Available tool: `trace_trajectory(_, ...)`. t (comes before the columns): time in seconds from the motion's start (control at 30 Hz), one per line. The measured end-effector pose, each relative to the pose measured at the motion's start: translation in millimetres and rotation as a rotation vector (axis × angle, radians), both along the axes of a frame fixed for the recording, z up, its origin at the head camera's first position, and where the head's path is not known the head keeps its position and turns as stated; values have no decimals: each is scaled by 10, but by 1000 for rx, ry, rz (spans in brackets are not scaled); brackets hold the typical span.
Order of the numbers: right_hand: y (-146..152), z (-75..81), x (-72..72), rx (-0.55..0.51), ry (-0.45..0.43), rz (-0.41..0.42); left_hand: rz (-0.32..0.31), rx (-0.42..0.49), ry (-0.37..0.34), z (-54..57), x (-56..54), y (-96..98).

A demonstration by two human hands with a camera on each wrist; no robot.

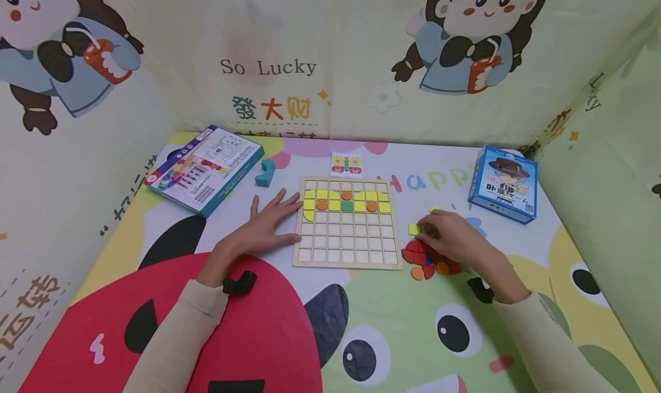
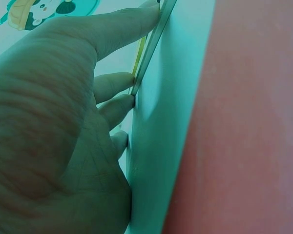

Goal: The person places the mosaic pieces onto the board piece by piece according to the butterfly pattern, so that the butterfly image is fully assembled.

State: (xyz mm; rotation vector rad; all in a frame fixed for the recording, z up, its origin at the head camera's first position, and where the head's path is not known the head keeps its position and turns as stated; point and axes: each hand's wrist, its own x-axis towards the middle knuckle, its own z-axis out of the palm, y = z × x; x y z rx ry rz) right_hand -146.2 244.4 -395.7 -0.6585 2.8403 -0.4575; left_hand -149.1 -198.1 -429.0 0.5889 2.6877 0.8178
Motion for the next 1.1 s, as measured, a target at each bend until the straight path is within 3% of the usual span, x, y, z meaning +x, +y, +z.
trace_trajectory(0.53, -165, 61, -12, 48, 16, -52, -3, -8, 8, -16, -11, -3)
trace_trajectory(0.7, -447, 131, -28, 55, 8, -39, -2, -13, 12, -14, -13, -14)
trace_trajectory(1.1, -1350, 116, -131, 35, 75, 118, -3, -13, 2, -19, -18, -4)
